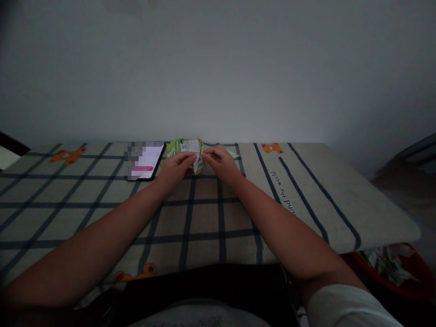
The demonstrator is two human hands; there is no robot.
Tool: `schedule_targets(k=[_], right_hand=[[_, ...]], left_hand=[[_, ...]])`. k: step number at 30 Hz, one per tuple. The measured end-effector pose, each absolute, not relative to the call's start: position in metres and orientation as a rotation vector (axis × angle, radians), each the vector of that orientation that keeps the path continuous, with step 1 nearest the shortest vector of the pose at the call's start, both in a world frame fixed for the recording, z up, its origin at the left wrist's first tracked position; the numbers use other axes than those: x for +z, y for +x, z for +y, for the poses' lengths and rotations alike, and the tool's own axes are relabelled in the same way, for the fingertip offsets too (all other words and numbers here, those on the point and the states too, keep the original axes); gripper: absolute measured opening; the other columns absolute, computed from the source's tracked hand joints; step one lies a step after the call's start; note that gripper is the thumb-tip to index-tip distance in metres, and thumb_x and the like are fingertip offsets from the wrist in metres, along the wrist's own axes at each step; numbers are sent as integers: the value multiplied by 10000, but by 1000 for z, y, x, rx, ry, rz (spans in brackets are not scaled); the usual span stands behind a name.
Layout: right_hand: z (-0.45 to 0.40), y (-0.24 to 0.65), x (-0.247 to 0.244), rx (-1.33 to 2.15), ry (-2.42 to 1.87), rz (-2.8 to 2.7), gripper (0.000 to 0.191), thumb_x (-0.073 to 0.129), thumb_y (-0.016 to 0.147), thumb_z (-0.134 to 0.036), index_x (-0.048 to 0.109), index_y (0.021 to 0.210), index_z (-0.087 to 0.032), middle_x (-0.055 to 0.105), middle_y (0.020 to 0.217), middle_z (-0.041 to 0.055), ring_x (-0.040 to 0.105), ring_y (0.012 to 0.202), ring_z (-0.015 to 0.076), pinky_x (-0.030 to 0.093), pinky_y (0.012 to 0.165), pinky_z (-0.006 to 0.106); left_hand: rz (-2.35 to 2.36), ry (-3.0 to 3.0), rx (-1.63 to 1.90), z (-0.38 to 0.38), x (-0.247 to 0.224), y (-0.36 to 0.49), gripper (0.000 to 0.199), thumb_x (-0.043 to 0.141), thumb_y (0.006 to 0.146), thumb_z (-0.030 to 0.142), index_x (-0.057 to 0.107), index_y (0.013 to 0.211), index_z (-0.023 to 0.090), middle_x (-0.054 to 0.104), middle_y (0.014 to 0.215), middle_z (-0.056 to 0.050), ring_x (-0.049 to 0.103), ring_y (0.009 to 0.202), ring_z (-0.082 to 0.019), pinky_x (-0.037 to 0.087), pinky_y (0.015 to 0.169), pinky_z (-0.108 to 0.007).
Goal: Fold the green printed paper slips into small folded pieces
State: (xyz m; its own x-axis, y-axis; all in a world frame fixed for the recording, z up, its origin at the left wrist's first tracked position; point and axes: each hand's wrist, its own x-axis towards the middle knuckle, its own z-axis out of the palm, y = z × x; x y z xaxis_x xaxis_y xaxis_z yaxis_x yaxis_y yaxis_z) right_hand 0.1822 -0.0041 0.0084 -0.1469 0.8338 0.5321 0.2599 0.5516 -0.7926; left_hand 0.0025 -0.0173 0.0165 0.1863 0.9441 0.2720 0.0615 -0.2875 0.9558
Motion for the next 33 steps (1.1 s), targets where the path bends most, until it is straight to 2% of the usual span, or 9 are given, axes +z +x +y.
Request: schedule_targets(k=[4,10,19,23,26,30,33], right_hand=[[-5,178,7,912,-892,-1612,413,630,831,-595,617,973,-208,589,808,4,534,671,126,461,581,263],[-8,177,11,1099,-817,-1590,440,695,771,-604,590,947,-214,617,763,-14,574,642,115,499,585,256],[-13,174,14,930,-873,-1589,408,690,783,-596,633,806,-192,617,737,5,574,689,128,501,679,287],[-12,169,11,986,-864,-1552,401,687,783,-591,611,833,-200,614,736,-5,574,653,122,498,634,280],[-12,167,11,1010,-853,-1556,391,680,792,-580,592,835,-202,610,732,-8,566,621,116,495,599,274],[-14,168,13,927,-889,-1589,374,666,809,-564,607,832,-195,599,722,-1,569,654,126,498,630,281],[-15,168,14,908,-914,-1587,368,663,810,-562,612,825,-198,605,734,6,574,674,132,499,649,286]], left_hand=[[974,1442,1325,-19,17,5,292,687,808,412,754,975,181,744,966,-53,676,802,-175,559,603,-256],[953,1381,1347,-22,16,8,320,720,785,433,752,956,164,758,949,-64,696,809,-180,593,682,-291],[991,1422,1406,-26,16,9,283,712,793,416,759,929,173,762,874,-49,690,735,-162,589,671,-286],[1028,1455,1430,-28,16,10,271,690,811,403,751,928,166,762,889,-57,691,743,-167,587,664,-286],[1013,1470,1460,-27,14,10,271,678,826,381,733,990,172,758,867,-47,691,724,-159,582,642,-272],[975,1517,1457,-25,11,10,330,659,853,374,683,1124,187,736,771,-17,674,646,-140,569,607,-251],[959,1513,1424,-26,12,10,350,669,848,399,671,1129,191,733,766,-18,683,655,-147,571,622,-259]])
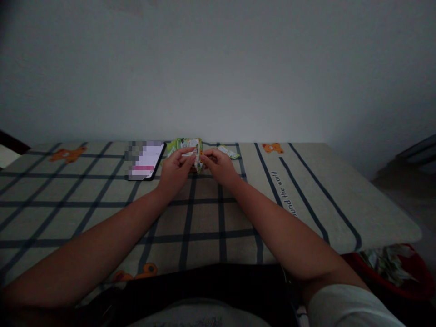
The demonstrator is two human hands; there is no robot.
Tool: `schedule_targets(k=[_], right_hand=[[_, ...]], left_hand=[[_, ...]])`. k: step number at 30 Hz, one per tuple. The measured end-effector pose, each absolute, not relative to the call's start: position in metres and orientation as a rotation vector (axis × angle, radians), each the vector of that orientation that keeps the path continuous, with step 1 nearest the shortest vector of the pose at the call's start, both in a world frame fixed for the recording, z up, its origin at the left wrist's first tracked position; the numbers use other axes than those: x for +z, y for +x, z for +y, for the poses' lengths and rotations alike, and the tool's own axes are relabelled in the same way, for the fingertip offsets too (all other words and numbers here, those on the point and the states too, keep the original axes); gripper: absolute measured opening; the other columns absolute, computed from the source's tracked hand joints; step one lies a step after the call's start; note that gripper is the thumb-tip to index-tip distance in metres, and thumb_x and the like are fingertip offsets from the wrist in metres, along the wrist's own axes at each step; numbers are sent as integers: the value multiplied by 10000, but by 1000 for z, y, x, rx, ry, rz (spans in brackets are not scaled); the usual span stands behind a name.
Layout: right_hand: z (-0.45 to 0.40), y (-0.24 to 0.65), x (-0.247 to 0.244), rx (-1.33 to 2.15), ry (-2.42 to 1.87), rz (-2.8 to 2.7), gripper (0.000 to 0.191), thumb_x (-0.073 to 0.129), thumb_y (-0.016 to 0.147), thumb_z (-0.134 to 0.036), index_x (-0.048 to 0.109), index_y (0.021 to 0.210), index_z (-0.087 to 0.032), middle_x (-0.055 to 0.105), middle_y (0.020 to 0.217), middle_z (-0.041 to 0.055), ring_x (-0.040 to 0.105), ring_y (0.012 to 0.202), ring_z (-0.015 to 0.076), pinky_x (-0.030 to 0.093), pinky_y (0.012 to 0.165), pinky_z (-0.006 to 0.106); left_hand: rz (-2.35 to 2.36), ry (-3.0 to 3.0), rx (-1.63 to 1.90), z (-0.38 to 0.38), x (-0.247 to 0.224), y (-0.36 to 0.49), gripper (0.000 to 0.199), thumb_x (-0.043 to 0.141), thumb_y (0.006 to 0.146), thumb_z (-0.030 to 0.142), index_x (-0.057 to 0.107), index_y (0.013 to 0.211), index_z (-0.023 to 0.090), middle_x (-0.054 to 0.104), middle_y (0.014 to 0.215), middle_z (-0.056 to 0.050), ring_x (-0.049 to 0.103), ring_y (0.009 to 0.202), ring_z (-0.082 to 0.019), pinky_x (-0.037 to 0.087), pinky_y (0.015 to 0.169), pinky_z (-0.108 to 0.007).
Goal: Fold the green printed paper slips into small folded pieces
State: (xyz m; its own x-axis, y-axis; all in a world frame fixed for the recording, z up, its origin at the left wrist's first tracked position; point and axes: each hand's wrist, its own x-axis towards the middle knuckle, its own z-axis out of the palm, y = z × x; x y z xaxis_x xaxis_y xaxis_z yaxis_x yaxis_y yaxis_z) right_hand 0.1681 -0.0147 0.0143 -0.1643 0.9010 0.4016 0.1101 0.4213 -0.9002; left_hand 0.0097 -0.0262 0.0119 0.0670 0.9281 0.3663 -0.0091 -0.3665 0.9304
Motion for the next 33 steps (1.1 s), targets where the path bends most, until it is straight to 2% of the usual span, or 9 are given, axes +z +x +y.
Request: schedule_targets(k=[6,10,15,18,22,26,33], right_hand=[[-15,169,15,933,-919,-1563,377,687,780,-571,624,817,-201,619,734,5,577,687,136,495,657,285],[-16,169,16,924,-920,-1584,352,678,795,-542,638,826,-194,623,740,8,574,689,133,490,663,282],[-18,168,17,880,-925,-1568,303,678,805,-489,637,792,-189,624,740,9,571,674,127,490,676,287],[-17,168,16,880,-914,-1533,302,703,784,-482,635,788,-187,617,728,5,573,670,128,493,674,289],[-15,167,13,928,-928,-1512,352,725,750,-527,621,805,-195,629,745,3,580,679,127,498,658,281],[-11,167,10,1064,-886,-1387,467,732,712,-608,585,914,-213,645,750,-16,581,640,114,504,612,263],[-16,171,15,1165,-985,-1628,492,645,793,-655,654,699,-172,649,659,22,591,615,127,514,631,285]], left_hand=[[962,1402,1348,-27,15,10,320,735,773,446,713,953,182,753,859,-56,709,758,-187,585,665,-297],[968,1425,1372,-27,17,10,310,734,772,439,721,935,175,758,901,-63,707,779,-184,584,673,-294],[981,1434,1382,-29,17,11,292,708,792,434,723,926,175,758,881,-55,700,756,-177,578,653,-288],[959,1394,1366,-28,17,11,314,747,755,437,715,924,175,755,845,-46,695,734,-172,576,653,-287],[966,1331,1325,-27,16,10,366,799,700,438,704,937,176,754,829,-43,691,730,-170,575,675,-292],[970,1286,1375,-26,17,9,383,812,690,432,692,942,170,756,866,-52,684,735,-159,568,679,-285],[1044,1296,1474,-23,16,8,402,791,706,433,682,989,169,751,858,-44,687,760,-162,554,712,-289]])
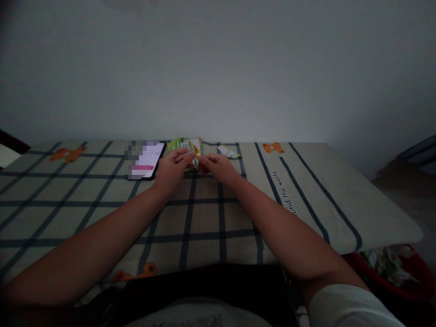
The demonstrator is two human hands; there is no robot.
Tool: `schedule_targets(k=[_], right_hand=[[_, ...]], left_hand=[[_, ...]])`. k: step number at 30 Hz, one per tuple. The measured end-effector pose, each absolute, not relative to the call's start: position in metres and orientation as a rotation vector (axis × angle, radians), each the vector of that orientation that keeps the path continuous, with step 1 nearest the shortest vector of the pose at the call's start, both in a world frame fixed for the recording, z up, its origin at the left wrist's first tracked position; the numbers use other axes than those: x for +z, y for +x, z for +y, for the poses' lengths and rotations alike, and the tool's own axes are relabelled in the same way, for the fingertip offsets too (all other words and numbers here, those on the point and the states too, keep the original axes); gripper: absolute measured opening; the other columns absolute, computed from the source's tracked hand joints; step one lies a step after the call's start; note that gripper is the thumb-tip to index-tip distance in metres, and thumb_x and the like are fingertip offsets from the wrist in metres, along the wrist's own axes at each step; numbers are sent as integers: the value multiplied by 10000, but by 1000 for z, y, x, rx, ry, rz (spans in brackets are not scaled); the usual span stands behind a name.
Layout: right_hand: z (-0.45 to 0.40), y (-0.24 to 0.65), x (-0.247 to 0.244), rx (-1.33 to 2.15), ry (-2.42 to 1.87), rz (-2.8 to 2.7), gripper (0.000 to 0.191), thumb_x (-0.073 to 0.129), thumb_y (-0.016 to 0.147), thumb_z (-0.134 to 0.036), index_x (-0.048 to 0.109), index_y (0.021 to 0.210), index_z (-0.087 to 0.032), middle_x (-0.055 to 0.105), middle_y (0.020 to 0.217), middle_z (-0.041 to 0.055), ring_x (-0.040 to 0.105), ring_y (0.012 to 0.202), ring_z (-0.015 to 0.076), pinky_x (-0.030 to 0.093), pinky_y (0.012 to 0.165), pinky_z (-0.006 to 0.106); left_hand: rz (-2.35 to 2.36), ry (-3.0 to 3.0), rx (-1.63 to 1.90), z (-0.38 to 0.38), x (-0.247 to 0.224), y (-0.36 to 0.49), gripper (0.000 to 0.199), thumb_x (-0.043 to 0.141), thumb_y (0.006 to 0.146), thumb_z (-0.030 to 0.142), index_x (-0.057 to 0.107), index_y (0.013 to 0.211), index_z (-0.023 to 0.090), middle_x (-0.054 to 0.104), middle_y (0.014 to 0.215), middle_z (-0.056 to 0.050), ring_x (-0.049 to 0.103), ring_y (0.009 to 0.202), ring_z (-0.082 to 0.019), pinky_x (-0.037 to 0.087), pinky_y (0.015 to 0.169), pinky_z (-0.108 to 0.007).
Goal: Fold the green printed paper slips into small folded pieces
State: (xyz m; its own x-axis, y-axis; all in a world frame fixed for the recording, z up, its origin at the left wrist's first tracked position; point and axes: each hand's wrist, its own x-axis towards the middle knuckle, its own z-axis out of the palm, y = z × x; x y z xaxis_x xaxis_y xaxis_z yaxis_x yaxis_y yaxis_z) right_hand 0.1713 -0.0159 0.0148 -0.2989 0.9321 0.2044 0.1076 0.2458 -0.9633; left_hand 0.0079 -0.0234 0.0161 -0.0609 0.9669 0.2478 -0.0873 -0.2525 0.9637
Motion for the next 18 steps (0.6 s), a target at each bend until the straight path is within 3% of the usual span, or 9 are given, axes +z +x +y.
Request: schedule_targets(k=[5,12,18], right_hand=[[-18,172,18,1114,-1007,-1651,478,669,775,-644,662,685,-175,668,661,27,603,624,138,505,639,286],[-17,174,18,864,-1084,-1785,492,608,813,-649,635,652,-185,632,613,15,556,585,129,440,589,271],[-18,172,18,1068,-1034,-1747,508,590,818,-666,655,701,-177,655,648,29,602,632,145,484,637,285]], left_hand=[[1044,1294,1470,-25,16,9,376,799,704,409,695,970,165,753,817,-37,678,744,-160,525,693,-276],[995,1243,1406,-23,16,10,408,825,666,426,689,952,170,769,885,-65,713,844,-194,537,791,-311],[1036,1294,1499,-23,15,9,404,797,699,431,687,989,172,751,821,-40,703,784,-179,543,746,-300]])
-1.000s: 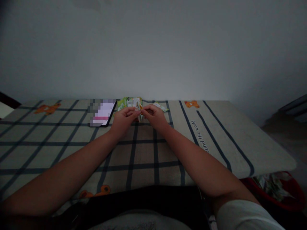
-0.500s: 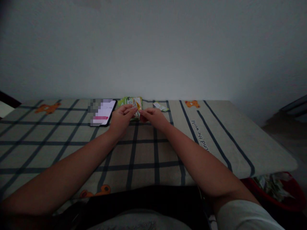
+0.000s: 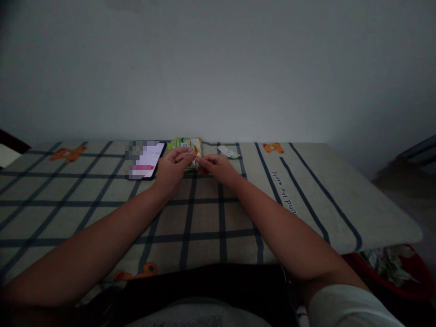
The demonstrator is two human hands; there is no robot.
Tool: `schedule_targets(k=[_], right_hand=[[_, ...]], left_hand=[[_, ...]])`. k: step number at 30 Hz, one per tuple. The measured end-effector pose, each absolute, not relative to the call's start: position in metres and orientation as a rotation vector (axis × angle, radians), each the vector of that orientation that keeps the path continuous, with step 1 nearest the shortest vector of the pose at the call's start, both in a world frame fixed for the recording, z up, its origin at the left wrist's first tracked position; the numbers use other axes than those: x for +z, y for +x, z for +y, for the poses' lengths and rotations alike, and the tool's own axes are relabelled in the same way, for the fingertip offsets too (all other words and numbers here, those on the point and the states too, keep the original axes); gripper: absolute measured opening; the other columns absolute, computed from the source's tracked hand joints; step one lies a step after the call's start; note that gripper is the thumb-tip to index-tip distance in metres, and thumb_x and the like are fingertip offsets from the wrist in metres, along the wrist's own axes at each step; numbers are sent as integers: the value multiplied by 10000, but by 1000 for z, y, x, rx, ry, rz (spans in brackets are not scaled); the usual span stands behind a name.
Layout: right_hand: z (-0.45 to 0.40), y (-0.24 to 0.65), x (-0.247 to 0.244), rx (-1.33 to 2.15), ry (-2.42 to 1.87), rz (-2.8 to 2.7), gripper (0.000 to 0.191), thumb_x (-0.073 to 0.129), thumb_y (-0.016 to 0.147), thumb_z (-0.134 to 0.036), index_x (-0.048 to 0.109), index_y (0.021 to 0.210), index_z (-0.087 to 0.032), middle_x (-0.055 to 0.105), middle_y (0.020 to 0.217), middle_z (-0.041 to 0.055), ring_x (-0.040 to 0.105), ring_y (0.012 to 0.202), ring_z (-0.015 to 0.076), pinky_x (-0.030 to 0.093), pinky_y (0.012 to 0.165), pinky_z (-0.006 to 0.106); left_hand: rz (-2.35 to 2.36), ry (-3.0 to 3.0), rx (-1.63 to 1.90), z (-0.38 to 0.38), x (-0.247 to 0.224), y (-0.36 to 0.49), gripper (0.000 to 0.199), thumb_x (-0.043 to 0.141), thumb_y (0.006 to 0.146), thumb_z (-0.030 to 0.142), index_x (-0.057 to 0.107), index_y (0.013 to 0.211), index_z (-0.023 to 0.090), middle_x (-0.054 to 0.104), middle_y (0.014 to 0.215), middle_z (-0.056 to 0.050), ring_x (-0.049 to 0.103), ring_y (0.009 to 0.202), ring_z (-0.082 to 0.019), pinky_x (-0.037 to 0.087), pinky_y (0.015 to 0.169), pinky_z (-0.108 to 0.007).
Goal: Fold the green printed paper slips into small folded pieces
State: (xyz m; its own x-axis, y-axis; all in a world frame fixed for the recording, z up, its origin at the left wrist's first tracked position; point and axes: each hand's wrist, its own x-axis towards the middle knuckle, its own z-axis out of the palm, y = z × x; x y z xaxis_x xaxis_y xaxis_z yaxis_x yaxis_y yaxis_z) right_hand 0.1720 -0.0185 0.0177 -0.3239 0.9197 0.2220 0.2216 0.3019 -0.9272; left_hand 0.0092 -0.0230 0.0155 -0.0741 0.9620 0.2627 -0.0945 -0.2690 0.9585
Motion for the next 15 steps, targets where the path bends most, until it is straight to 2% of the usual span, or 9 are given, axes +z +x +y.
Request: schedule_targets(k=[5,11,15], right_hand=[[-20,172,19,1017,-1025,-1794,474,612,811,-641,657,708,-180,656,652,22,593,624,142,471,625,279],[-19,172,20,750,-1113,-1869,485,576,857,-610,587,613,-191,573,560,-8,489,541,118,385,570,269],[-18,172,17,913,-1073,-1814,504,555,854,-644,627,665,-182,609,592,11,545,575,136,418,590,279]], left_hand=[[1015,1354,1503,-24,14,9,382,789,720,422,695,999,179,760,854,-49,713,807,-181,543,754,-293],[1007,1373,1466,-23,11,8,445,796,717,435,681,1059,175,762,839,-50,712,788,-180,541,739,-288],[1040,1363,1497,-22,14,7,410,790,725,425,682,1029,172,754,825,-48,708,771,-177,548,729,-289]])
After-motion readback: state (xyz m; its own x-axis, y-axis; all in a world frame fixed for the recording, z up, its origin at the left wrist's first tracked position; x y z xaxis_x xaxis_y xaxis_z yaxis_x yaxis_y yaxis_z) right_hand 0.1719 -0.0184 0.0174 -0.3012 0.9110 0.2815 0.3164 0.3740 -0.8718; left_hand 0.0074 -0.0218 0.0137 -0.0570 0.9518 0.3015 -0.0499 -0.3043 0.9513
